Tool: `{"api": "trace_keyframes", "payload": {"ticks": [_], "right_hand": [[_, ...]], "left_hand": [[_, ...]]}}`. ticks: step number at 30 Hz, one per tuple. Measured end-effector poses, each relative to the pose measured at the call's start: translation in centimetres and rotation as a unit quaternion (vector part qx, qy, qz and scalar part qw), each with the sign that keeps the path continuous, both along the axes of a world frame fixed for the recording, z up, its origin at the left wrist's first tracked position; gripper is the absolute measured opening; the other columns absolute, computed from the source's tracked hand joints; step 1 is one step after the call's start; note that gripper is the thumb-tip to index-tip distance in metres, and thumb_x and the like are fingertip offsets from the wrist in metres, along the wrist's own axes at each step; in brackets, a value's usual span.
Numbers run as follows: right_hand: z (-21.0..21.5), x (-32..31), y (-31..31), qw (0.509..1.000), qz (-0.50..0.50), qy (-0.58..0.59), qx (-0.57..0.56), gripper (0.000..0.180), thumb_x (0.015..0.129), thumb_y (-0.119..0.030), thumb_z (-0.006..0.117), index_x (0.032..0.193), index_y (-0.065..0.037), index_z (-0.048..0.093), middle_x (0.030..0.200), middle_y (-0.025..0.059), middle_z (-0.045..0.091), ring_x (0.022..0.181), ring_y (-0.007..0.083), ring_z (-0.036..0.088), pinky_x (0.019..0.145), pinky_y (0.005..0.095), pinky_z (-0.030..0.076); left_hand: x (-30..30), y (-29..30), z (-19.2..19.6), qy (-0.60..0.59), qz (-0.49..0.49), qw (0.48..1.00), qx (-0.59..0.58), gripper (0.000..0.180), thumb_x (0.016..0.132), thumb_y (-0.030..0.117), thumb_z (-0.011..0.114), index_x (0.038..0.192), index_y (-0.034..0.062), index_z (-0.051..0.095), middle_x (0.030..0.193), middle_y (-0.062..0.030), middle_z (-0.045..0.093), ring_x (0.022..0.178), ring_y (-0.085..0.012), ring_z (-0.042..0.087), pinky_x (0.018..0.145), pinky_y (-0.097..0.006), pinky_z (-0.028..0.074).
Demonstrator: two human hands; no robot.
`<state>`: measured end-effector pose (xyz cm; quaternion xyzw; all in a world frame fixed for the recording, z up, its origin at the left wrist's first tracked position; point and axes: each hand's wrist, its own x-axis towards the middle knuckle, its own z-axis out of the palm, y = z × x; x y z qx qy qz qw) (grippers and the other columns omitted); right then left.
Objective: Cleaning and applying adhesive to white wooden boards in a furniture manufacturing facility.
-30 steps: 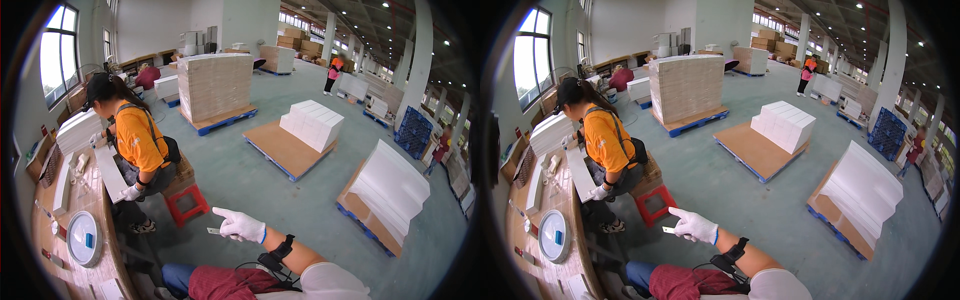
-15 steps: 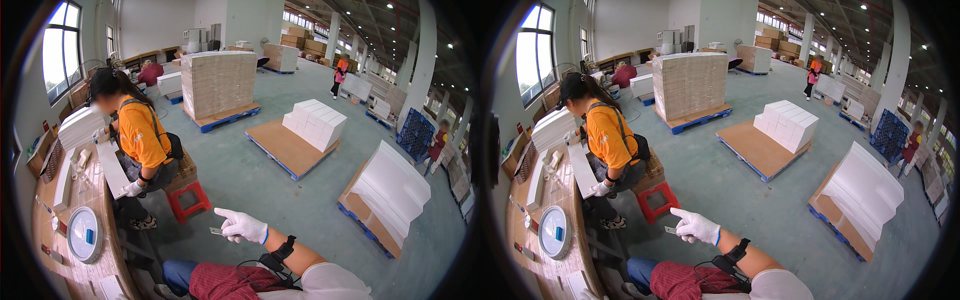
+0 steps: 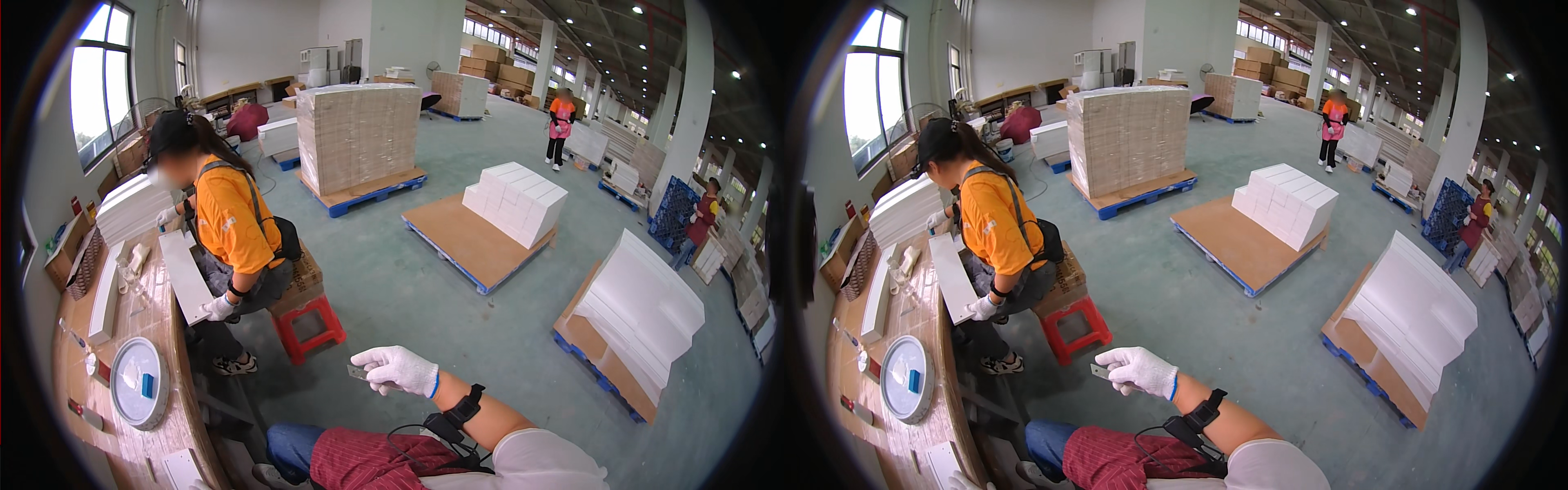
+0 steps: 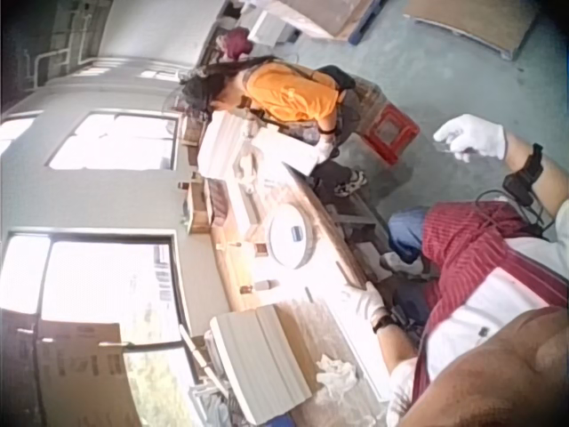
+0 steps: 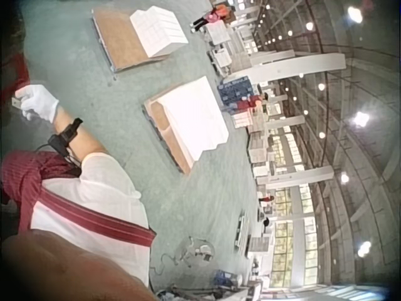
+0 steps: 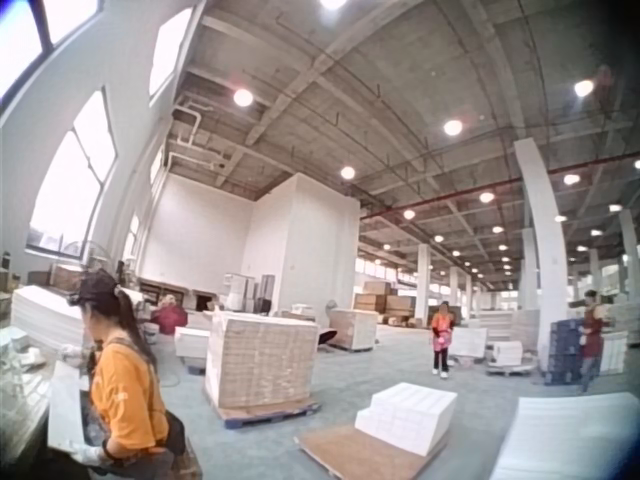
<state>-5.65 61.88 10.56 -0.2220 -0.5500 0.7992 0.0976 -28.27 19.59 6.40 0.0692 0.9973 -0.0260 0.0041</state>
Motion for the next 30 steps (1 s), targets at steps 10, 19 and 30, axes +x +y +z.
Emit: {"api": "trace_keyframes", "payload": {"ticks": [10, 19, 30], "right_hand": [[0.6, -0.7, -0.8, 1.0, -0.025, -0.007, 0.008, 0.046, 0.088, 0.004, 0.054, 0.133, 0.009, 0.052, 0.088, 0.0055, 0.06, 0.068, 0.0099, 0.058, 0.056, 0.023, 0.046], [-0.6, -1.0, -1.0, 0.998, -0.041, -0.033, 0.026, 0.038, 0.088, 0.002, 0.054, 0.126, 0.006, 0.058, 0.088, 0.0055, 0.061, 0.067, 0.0096, 0.058, 0.056, 0.023, 0.046], [-2.3, -0.9, -0.7, 0.998, -0.031, -0.032, 0.037, 0.024, 0.09, -0.002, 0.055, 0.112, 0.002, 0.063, 0.08, 0.003, 0.059, 0.066, 0.0095, 0.056, 0.057, 0.0244, 0.046]], "left_hand": [[0.0, -0.1, 0.1, -0.006, 0.007, 1.0, 0.007, 0.083, 0.086, 0.048, 0.068, 0.149, 0.0023, 0.039, 0.15, -0.0233, 0.043, 0.14, -0.0415, 0.037, 0.117, -0.05, 0.029], [-0.1, -0.1, -0.1, 0.009, -0.003, 1.0, 0.004, 0.082, 0.086, 0.048, 0.067, 0.148, 0.0024, 0.04, 0.15, -0.0231, 0.043, 0.141, -0.0417, 0.036, 0.117, -0.05, 0.029], [-0.3, -0.2, -0.3, 0.007, -0.007, 1.0, 0.01, 0.083, 0.086, 0.048, 0.067, 0.148, 0.0016, 0.04, 0.15, -0.0234, 0.042, 0.141, -0.0421, 0.036, 0.117, -0.05, 0.028]]}}
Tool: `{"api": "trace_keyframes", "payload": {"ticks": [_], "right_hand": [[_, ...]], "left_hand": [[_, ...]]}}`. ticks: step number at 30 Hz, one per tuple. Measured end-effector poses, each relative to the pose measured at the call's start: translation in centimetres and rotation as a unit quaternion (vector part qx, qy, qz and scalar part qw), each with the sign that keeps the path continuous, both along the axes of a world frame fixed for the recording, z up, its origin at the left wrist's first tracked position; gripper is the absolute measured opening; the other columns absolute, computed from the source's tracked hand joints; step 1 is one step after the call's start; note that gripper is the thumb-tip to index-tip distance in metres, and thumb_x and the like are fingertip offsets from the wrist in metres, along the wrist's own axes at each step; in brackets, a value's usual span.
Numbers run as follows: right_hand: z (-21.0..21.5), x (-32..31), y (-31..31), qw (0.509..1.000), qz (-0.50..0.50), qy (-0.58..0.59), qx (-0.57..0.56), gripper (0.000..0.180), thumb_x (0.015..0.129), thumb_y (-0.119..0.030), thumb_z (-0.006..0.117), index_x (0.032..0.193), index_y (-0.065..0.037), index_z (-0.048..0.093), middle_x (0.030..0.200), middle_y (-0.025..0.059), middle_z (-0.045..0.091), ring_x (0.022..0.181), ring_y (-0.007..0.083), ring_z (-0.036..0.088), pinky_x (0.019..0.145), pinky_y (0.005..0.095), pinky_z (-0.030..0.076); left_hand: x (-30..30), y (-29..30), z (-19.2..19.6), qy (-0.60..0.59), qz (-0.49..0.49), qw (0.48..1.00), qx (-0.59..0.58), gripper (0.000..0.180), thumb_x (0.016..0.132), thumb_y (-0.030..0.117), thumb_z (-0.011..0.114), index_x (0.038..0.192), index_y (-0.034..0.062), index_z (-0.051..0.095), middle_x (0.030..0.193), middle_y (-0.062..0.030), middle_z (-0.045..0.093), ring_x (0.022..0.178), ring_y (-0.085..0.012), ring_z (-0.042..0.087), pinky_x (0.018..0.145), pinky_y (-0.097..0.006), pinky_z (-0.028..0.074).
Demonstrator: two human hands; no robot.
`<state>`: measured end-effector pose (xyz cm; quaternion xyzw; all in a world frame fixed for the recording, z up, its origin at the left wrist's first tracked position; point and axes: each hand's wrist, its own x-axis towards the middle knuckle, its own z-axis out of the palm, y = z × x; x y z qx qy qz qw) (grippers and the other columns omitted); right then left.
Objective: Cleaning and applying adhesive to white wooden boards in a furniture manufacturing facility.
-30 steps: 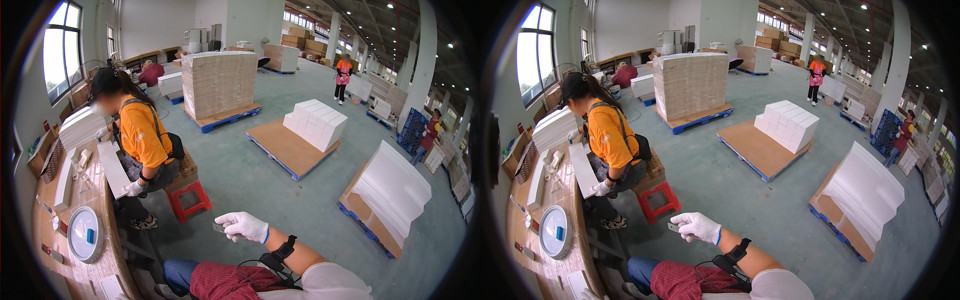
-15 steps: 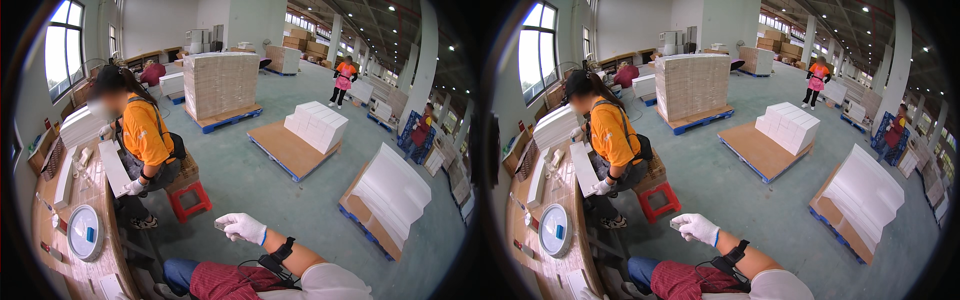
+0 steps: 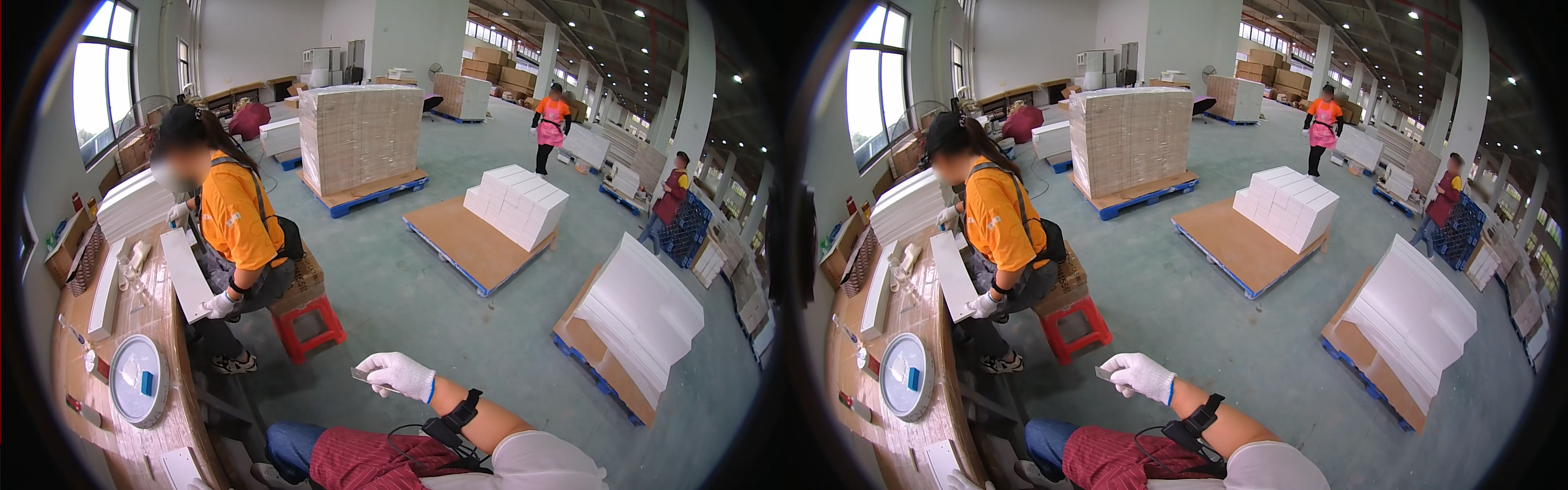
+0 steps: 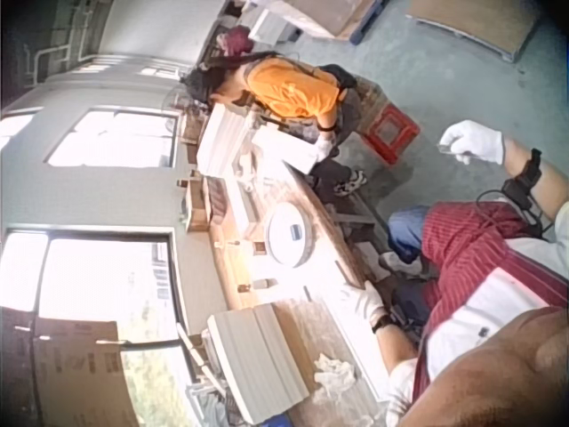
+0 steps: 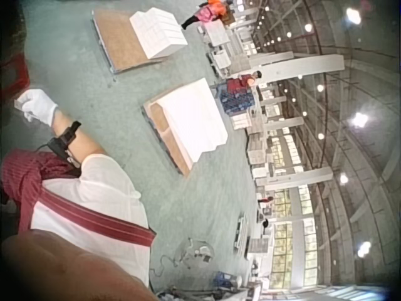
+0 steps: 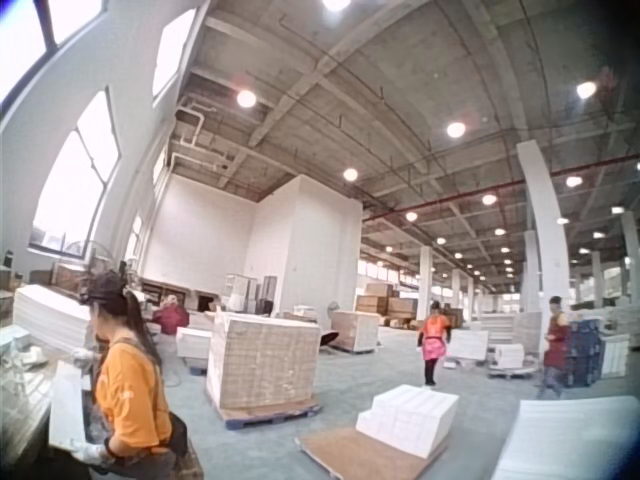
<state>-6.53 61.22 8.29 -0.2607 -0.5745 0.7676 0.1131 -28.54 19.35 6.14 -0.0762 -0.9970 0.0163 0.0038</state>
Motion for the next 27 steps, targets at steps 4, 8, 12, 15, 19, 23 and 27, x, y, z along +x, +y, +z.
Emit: {"api": "trace_keyframes", "payload": {"ticks": [4, 8, 12, 15, 19, 23, 27], "right_hand": [[0.4, 0.0, -0.3, 1.0, 0.016, -0.008, -0.002, 0.016, 0.09, -0.003, 0.055, 0.105, -0.001, 0.061, 0.081, 0.0023, 0.057, 0.067, 0.0091, 0.055, 0.057, 0.0242, 0.046], [0.2, -0.1, -0.5, 0.999, 0.02, 0.002, -0.028, 0.012, 0.092, -0.004, 0.055, 0.103, -0.003, 0.057, 0.082, 0.0018, 0.057, 0.068, 0.0089, 0.055, 0.059, 0.0242, 0.048], [1.0, 0.1, -0.6, 0.999, 0.023, -0.025, -0.016, 0.011, 0.093, -0.006, 0.055, 0.104, -0.004, 0.057, 0.084, 0.0032, 0.059, 0.07, 0.01, 0.058, 0.062, 0.0251, 0.051], [0.2, 0.0, -0.5, 1.0, 0.012, -0.014, -0.014, 0.01, 0.094, -0.007, 0.054, 0.104, -0.005, 0.056, 0.088, 0.0051, 0.062, 0.072, 0.0118, 0.062, 0.065, 0.0272, 0.054], [0.4, -0.2, -0.8, 0.999, 0.006, -0.012, -0.043, 0.009, 0.095, -0.007, 0.053, 0.103, -0.005, 0.055, 0.089, 0.0054, 0.063, 0.073, 0.0135, 0.064, 0.066, 0.0299, 0.055], [0.9, -0.4, -1.2, 0.998, -0.013, -0.03, -0.05, 0.009, 0.095, -0.009, 0.053, 0.103, -0.006, 0.054, 0.087, 0.0045, 0.063, 0.069, 0.0125, 0.063, 0.06, 0.0289, 0.054], [0.2, -0.5, -0.8, 0.998, -0.01, -0.027, -0.054, 0.009, 0.094, -0.01, 0.053, 0.102, -0.006, 0.054, 0.084, 0.0032, 0.061, 0.064, 0.0099, 0.059, 0.053, 0.0256, 0.05]], "left_hand": [[0.0, -0.3, -0.2, 0.0, 0.0, 1.0, 0.003, 0.083, 0.085, 0.048, 0.068, 0.148, 0.0014, 0.039, 0.151, -0.0237, 0.042, 0.141, -0.0425, 0.036, 0.117, -0.05, 0.028], [-0.3, -0.6, -0.9, 0.007, -0.004, 1.0, 0.005, 0.083, 0.086, 0.048, 0.067, 0.148, 0.0014, 0.039, 0.151, -0.0237, 0.042, 0.141, -0.0423, 0.036, 0.117, -0.05, 0.028], [-0.3, -0.7, -1.0, 0.017, -0.005, 1.0, -0.014, 0.083, 0.086, 0.049, 0.067, 0.149, 0.0017, 0.039, 0.151, -0.0236, 0.042, 0.141, -0.0414, 0.037, 0.117, -0.05, 0.028], [-0.1, -0.2, -0.2, 0.009, 0.002, 1.0, -0.023, 0.083, 0.086, 0.049, 0.067, 0.149, 0.0021, 0.039, 0.151, -0.0236, 0.042, 0.14, -0.0409, 0.038, 0.117, -0.049, 0.028], [0.2, 0.3, 0.7, -0.004, 0.011, 1.0, -0.022, 0.083, 0.086, 0.048, 0.068, 0.149, 0.0024, 0.039, 0.151, -0.0236, 0.042, 0.14, -0.0407, 0.038, 0.117, -0.049, 0.029], [0.4, 0.4, 1.1, -0.014, 0.016, 1.0, -0.017, 0.082, 0.086, 0.048, 0.068, 0.149, 0.0025, 0.039, 0.151, -0.0237, 0.042, 0.14, -0.0407, 0.038, 0.117, -0.049, 0.029], [0.3, 0.4, 0.9, -0.015, 0.012, 1.0, 0.007, 0.081, 0.087, 0.047, 0.068, 0.148, 0.0024, 0.04, 0.15, -0.0238, 0.042, 0.14, -0.0407, 0.038, 0.117, -0.049, 0.029]]}}
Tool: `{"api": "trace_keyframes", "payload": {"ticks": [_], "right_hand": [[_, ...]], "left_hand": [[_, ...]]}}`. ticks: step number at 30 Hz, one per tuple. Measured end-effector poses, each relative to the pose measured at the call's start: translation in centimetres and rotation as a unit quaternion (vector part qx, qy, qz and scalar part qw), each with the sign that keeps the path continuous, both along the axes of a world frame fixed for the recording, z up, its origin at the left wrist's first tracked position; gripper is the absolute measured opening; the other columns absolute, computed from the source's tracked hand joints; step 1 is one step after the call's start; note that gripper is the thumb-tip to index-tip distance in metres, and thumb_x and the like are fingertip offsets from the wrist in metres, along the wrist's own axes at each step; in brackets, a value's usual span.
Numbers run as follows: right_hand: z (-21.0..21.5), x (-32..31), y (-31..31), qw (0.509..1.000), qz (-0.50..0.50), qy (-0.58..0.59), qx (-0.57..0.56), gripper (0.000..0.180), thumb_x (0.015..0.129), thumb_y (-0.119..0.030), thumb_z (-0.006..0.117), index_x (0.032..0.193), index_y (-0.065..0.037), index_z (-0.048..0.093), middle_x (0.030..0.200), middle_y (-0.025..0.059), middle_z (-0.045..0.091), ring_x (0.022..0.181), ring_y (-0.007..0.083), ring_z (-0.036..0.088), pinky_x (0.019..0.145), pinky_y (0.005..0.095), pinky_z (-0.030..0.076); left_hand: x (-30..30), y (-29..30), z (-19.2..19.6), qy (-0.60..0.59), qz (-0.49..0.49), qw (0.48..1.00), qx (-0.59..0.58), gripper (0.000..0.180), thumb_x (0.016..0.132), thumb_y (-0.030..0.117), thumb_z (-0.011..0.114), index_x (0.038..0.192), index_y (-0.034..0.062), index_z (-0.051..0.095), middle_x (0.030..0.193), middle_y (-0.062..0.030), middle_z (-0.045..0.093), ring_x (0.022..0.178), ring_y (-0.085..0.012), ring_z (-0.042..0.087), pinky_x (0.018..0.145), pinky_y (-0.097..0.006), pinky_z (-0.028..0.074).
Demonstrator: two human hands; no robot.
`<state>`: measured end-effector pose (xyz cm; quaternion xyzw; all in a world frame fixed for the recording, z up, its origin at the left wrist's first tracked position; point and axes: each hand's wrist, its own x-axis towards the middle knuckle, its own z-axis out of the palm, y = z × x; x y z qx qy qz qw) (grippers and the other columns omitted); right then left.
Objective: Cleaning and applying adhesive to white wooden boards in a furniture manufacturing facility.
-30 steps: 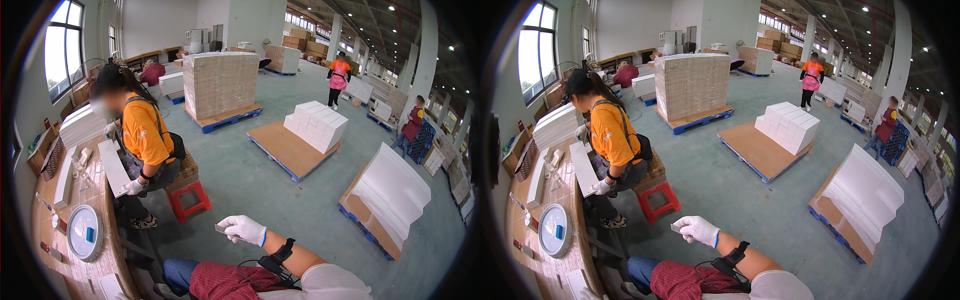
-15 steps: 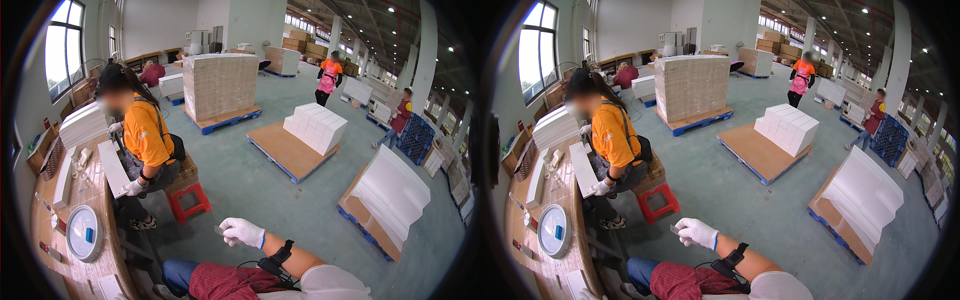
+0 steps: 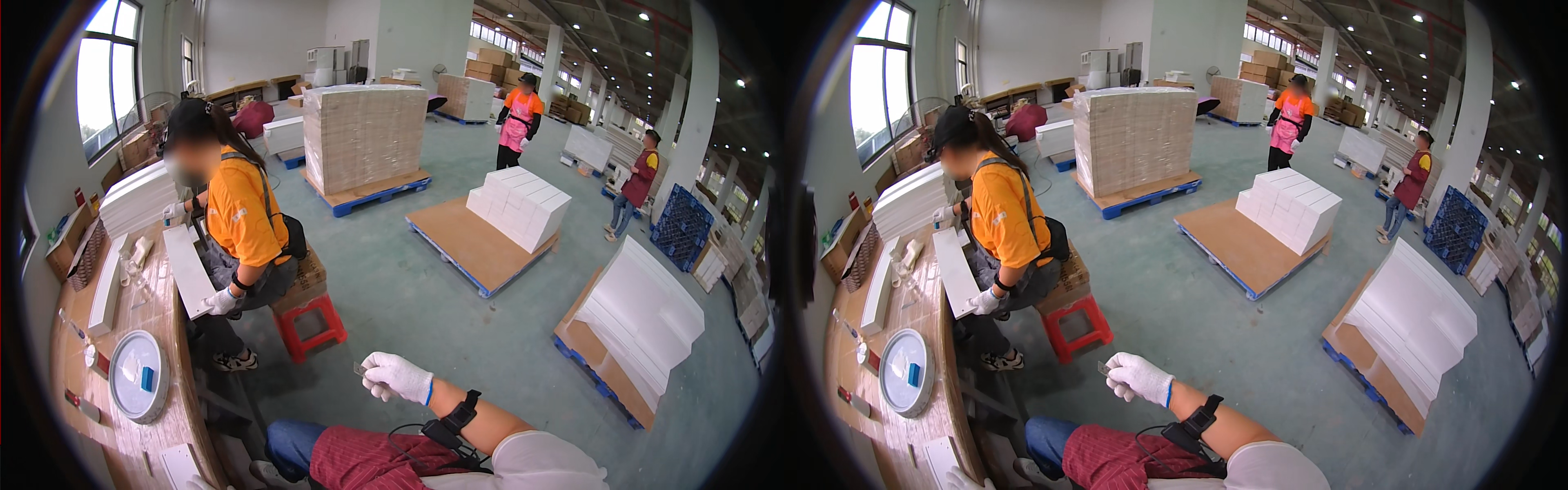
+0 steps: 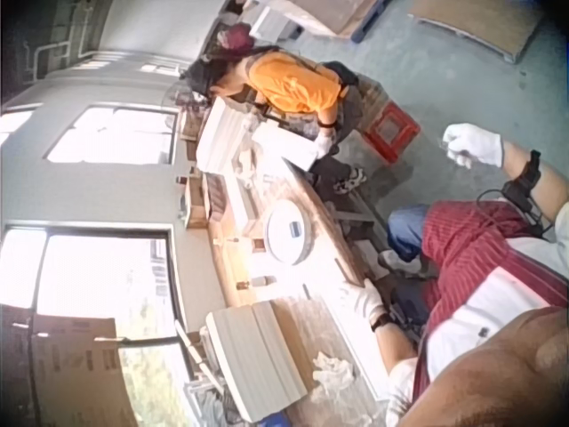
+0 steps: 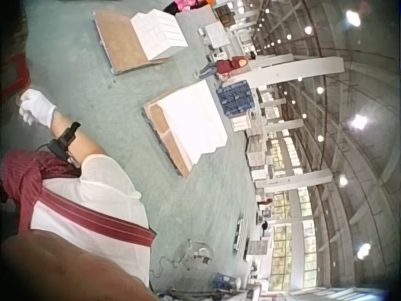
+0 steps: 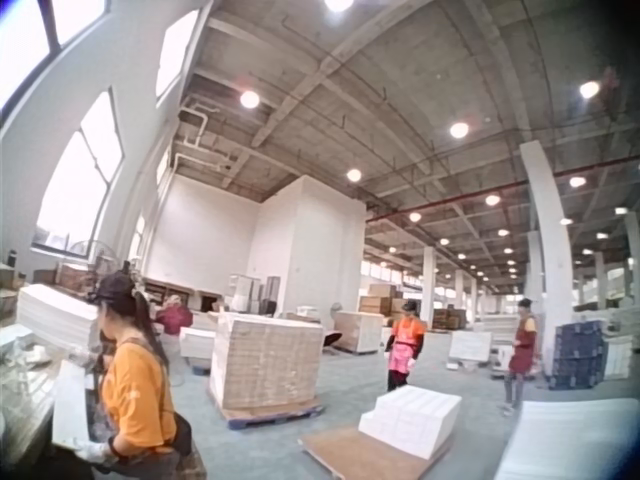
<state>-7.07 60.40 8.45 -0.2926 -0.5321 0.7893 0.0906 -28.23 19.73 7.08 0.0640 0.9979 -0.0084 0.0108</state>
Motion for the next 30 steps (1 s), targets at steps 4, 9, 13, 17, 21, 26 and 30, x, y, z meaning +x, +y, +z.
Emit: {"api": "trace_keyframes", "payload": {"ticks": [4, 9, 13, 17, 21, 26, 30], "right_hand": [[0.4, -0.4, -0.1, 0.999, -0.001, -0.018, 0.043, 0.01, 0.091, -0.01, 0.054, 0.101, -0.007, 0.055, 0.081, 0.0012, 0.06, 0.06, 0.0074, 0.055, 0.05, 0.0229, 0.046], [0.3, -0.6, -0.1, 0.999, 0.008, -0.015, 0.051, 0.018, 0.088, -0.009, 0.056, 0.106, -0.006, 0.056, 0.08, 0.0002, 0.059, 0.06, 0.0068, 0.055, 0.05, 0.0229, 0.046], [0.4, -0.7, -0.1, 0.998, 0.02, -0.011, 0.051, 0.028, 0.089, -0.009, 0.057, 0.116, -0.005, 0.058, 0.08, -0.0009, 0.058, 0.062, 0.0067, 0.055, 0.052, 0.0226, 0.046], [0.2, -0.5, 0.0, 0.997, 0.035, -0.009, 0.062, 0.027, 0.09, -0.01, 0.057, 0.116, -0.005, 0.059, 0.082, -0.0014, 0.058, 0.065, 0.0067, 0.055, 0.056, 0.0226, 0.047], [0.5, -0.4, -0.2, 0.998, 0.036, 0.002, 0.053, 0.025, 0.09, -0.009, 0.057, 0.114, -0.006, 0.059, 0.082, -0.0016, 0.058, 0.066, 0.0068, 0.055, 0.056, 0.023, 0.047], [0.4, 0.2, -0.1, 0.998, 0.028, -0.003, 0.05, 0.021, 0.09, -0.009, 0.057, 0.11, -0.006, 0.059, 0.082, -0.0019, 0.057, 0.066, 0.0069, 0.055, 0.056, 0.0227, 0.046], [-0.3, 0.2, 0.1, 0.999, 0.032, -0.004, 0.04, 0.024, 0.091, -0.007, 0.058, 0.115, -0.003, 0.059, 0.083, -0.001, 0.057, 0.067, 0.0066, 0.057, 0.057, 0.022, 0.047]], "left_hand": [[0.1, 0.0, 0.3, -0.011, -0.002, 1.0, -0.012, 0.08, 0.087, 0.047, 0.067, 0.148, 0.0022, 0.04, 0.149, -0.0239, 0.044, 0.139, -0.0411, 0.039, 0.116, -0.049, 0.03], [0.0, -0.2, -0.1, -0.006, -0.003, 1.0, -0.019, 0.08, 0.088, 0.048, 0.065, 0.148, 0.0017, 0.04, 0.149, -0.024, 0.044, 0.139, -0.0415, 0.039, 0.116, -0.049, 0.031], [0.0, 0.0, 0.0, -0.001, -0.007, 1.0, -0.02, 0.081, 0.088, 0.048, 0.065, 0.148, 0.0014, 0.039, 0.15, -0.0238, 0.043, 0.139, -0.0417, 0.039, 0.116, -0.049, 0.031], [-0.1, 0.0, -0.3, 0.007, -0.015, 0.999, -0.03, 0.081, 0.088, 0.048, 0.066, 0.148, 0.0017, 0.039, 0.151, -0.0235, 0.042, 0.14, -0.0418, 0.037, 0.116, -0.049, 0.03], [0.1, 0.0, 0.0, -0.002, -0.006, 1.0, -0.012, 0.08, 0.088, 0.047, 0.066, 0.149, 0.0025, 0.039, 0.152, -0.023, 0.041, 0.142, -0.0411, 0.035, 0.118, -0.048, 0.028], [0.3, 0.2, 0.4, -0.021, 0.007, 1.0, 0.007, 0.079, 0.089, 0.046, 0.065, 0.149, 0.0029, 0.038, 0.152, -0.0223, 0.041, 0.142, -0.0408, 0.035, 0.118, -0.048, 0.028], [0.4, 0.3, 0.4, -0.015, 0.01, 1.0, -0.005, 0.079, 0.089, 0.046, 0.066, 0.149, 0.0026, 0.038, 0.152, -0.0222, 0.041, 0.142, -0.0406, 0.035, 0.118, -0.048, 0.028]]}}
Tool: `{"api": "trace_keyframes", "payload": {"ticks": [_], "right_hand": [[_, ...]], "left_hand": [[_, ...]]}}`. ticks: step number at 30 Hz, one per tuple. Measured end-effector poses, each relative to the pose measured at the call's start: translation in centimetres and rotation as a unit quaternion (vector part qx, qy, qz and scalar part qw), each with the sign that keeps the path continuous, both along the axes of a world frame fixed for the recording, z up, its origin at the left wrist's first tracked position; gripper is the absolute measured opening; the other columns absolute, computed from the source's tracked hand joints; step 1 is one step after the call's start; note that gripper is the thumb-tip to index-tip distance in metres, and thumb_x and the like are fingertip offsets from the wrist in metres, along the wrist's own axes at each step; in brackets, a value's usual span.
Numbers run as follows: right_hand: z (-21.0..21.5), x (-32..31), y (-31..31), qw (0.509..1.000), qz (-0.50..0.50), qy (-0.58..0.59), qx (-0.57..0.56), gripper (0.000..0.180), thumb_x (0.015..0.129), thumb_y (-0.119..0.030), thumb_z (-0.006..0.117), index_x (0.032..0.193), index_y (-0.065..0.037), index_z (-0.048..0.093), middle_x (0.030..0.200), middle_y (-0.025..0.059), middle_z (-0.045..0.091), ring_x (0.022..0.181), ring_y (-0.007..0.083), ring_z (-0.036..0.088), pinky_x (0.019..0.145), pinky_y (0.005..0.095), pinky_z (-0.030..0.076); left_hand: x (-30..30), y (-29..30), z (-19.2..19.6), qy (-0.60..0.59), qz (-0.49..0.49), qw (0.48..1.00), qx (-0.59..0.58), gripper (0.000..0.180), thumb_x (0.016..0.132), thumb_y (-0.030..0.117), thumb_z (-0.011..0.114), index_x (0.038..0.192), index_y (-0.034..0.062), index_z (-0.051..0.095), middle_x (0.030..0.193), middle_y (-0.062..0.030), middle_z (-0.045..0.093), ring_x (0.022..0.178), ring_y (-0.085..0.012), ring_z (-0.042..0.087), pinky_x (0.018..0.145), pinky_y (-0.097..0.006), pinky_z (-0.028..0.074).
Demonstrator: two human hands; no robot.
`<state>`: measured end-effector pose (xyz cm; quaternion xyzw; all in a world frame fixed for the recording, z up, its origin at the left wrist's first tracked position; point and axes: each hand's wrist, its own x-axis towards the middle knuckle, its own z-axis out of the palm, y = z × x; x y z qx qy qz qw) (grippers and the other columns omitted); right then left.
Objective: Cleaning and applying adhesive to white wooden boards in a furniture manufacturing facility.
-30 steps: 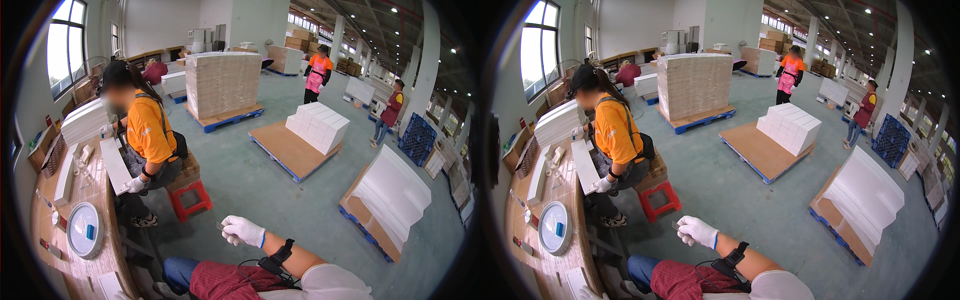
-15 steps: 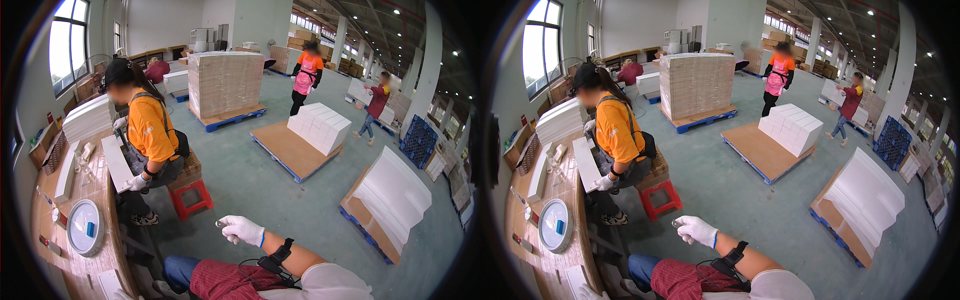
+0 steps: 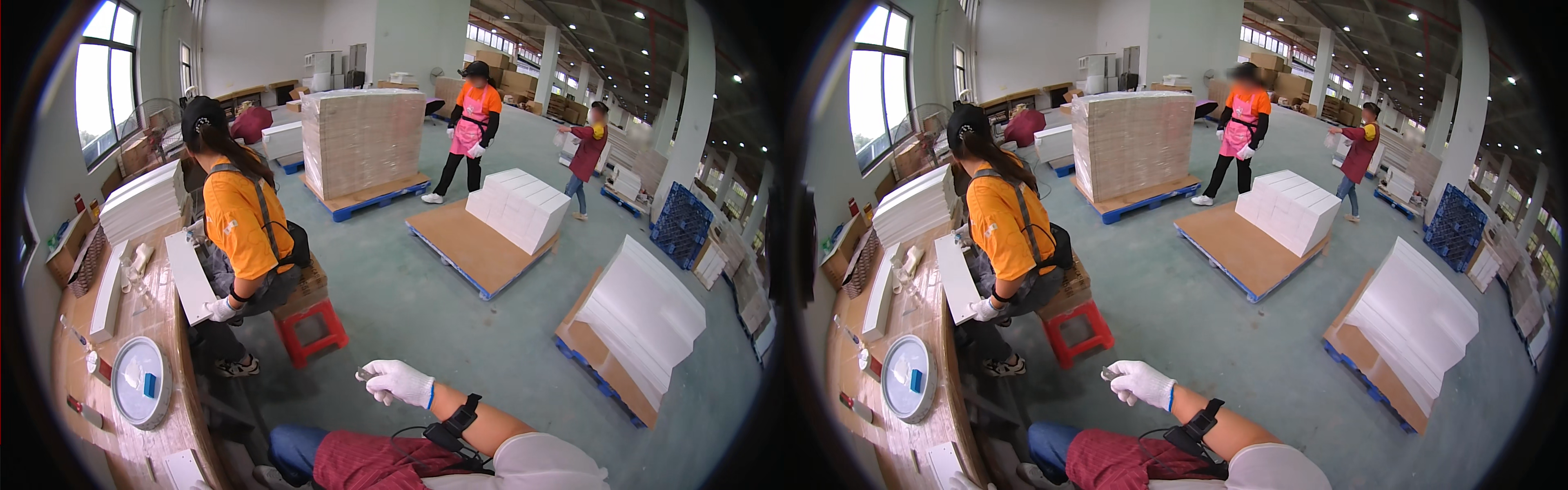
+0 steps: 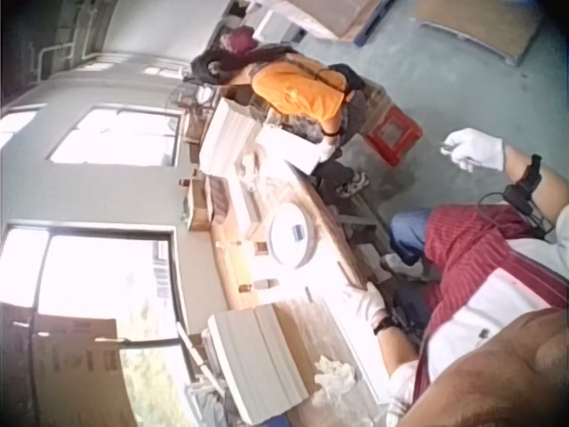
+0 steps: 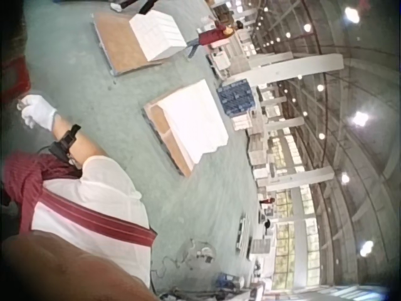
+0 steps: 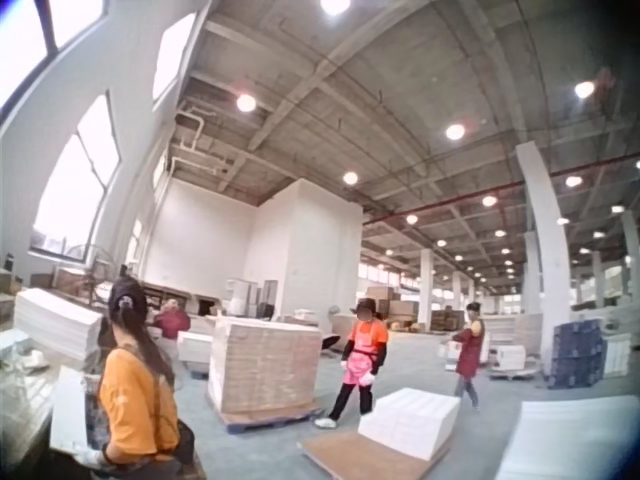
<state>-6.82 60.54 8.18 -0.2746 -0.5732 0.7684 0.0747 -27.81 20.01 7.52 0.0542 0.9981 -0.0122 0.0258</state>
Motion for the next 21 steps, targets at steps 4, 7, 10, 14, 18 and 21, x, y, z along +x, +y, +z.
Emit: {"api": "trace_keyframes", "payload": {"ticks": [4, 7, 10, 14, 18, 21], "right_hand": [[0.3, -0.7, -0.5, 1.0, 0.011, -0.001, 0.004, 0.022, 0.09, -0.007, 0.058, 0.112, -0.004, 0.059, 0.082, -0.0013, 0.057, 0.067, 0.0066, 0.056, 0.057, 0.0222, 0.046], [1.0, -1.2, -0.8, 1.0, 0.022, -0.008, 0.014, 0.022, 0.089, -0.008, 0.057, 0.111, -0.006, 0.059, 0.081, -0.0016, 0.057, 0.066, 0.0068, 0.055, 0.057, 0.0229, 0.046], [1.0, -1.4, -0.9, 0.999, 0.028, -0.012, 0.014, 0.023, 0.089, -0.008, 0.057, 0.111, -0.005, 0.059, 0.081, -0.0017, 0.056, 0.066, 0.0068, 0.054, 0.057, 0.023, 0.045], [0.3, -1.0, -0.9, 1.0, 0.027, -0.013, 0.009, 0.024, 0.088, -0.008, 0.057, 0.112, -0.005, 0.059, 0.081, -0.0019, 0.055, 0.066, 0.0068, 0.053, 0.056, 0.0231, 0.045], [0.2, -0.5, -1.0, 0.999, 0.029, -0.017, 0.005, 0.024, 0.089, -0.008, 0.057, 0.112, -0.005, 0.059, 0.081, -0.0019, 0.056, 0.066, 0.0069, 0.053, 0.056, 0.0231, 0.045], [-0.1, -0.6, -1.1, 0.999, 0.028, -0.02, 0.01, 0.023, 0.089, -0.008, 0.057, 0.112, -0.005, 0.059, 0.081, -0.0019, 0.056, 0.066, 0.0069, 0.054, 0.056, 0.0231, 0.045]], "left_hand": [[0.0, 0.0, 0.4, -0.017, 0.003, 1.0, 0.014, 0.08, 0.089, 0.046, 0.066, 0.149, 0.0021, 0.038, 0.152, -0.0229, 0.04, 0.142, -0.0408, 0.035, 0.118, -0.048, 0.028], [-0.6, -0.8, -1.1, 0.007, -0.006, 0.999, 0.032, 0.08, 0.088, 0.045, 0.067, 0.149, 0.0022, 0.038, 0.152, -0.0234, 0.041, 0.142, -0.0411, 0.035, 0.118, -0.048, 0.028], [-0.7, -0.7, -1.3, 0.019, -0.013, 0.999, 0.025, 0.08, 0.087, 0.045, 0.068, 0.148, 0.0025, 0.039, 0.15, -0.0236, 0.042, 0.141, -0.042, 0.036, 0.117, -0.049, 0.028], [-0.6, -0.6, -1.1, 0.031, -0.021, 0.999, -0.002, 0.08, 0.085, 0.045, 0.07, 0.146, 0.0023, 0.041, 0.149, -0.0235, 0.044, 0.139, -0.0427, 0.038, 0.116, -0.05, 0.029], [-0.5, -0.7, -1.2, 0.051, -0.02, 0.999, -0.002, 0.081, 0.084, 0.046, 0.07, 0.146, 0.0022, 0.042, 0.147, -0.0239, 0.046, 0.138, -0.0428, 0.039, 0.115, -0.05, 0.03], [-0.7, -0.8, -1.3, 0.039, -0.013, 0.999, -0.002, 0.08, 0.084, 0.046, 0.07, 0.145, 0.0021, 0.042, 0.146, -0.0244, 0.046, 0.137, -0.0423, 0.04, 0.115, -0.05, 0.03]]}}
